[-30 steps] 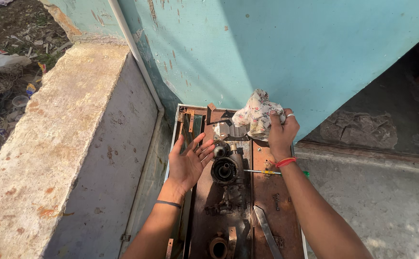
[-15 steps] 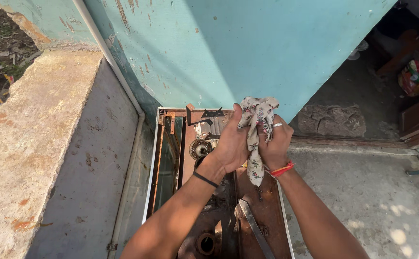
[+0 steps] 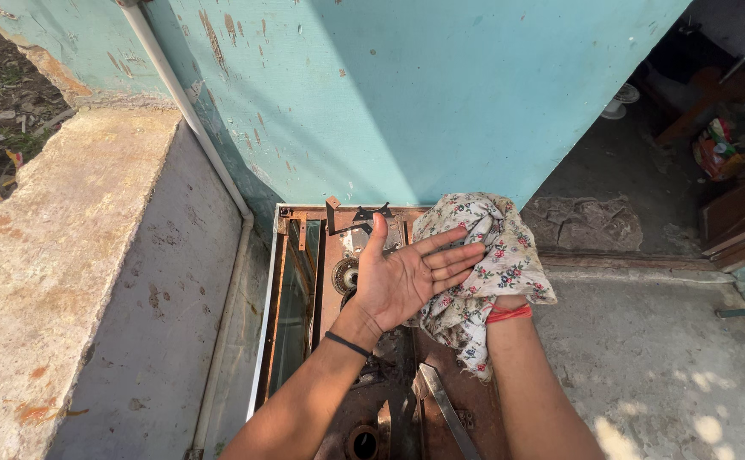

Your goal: The person uses a screwdriver to pry and remove a circular metal component from a larger assembly on a workbench. They then wipe the removed component with a cloth to clean off grime and oil.

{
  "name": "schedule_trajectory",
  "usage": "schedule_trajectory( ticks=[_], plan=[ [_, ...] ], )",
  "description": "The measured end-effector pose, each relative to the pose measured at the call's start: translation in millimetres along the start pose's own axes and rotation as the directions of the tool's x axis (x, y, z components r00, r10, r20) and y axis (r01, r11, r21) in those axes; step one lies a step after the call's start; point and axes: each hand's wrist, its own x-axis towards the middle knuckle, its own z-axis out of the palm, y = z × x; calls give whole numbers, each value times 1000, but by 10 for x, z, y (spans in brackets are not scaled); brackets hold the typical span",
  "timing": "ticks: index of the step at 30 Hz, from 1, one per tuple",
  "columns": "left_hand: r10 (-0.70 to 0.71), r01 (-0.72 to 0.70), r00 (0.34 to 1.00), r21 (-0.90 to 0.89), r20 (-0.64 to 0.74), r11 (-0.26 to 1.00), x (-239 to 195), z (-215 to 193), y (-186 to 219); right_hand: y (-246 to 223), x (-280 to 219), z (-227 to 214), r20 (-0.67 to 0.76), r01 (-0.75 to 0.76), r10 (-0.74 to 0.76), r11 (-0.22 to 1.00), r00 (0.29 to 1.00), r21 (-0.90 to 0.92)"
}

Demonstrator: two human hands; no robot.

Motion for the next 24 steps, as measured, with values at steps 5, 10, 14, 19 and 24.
schedule_trajectory(
  ticks=[5, 10, 14, 19, 24],
  plan=[
    [508, -102, 859, 994, 65, 45, 9, -350, -29, -257, -465, 556, 30, -181, 178, 963, 984, 199],
    [600, 405, 760, 904, -251, -135, 33, -1501, -467, 80, -1212, 1360, -6, -483, 497, 846, 868, 225],
    [783, 130, 592, 981, -192, 143, -65, -2654, -877, 113, -1468, 1513, -127, -495, 491, 869, 862, -2],
    [252, -322, 870, -100, -424, 942, -70, -3251, -1206, 178, -1621, 1511, -29, -314, 327, 876, 945, -367],
    [211, -301, 874, -145, -439, 943, -123, -2935, -1002, 113, -1773, 1488, 163, -209, 264, 933, 951, -293]
  ],
)
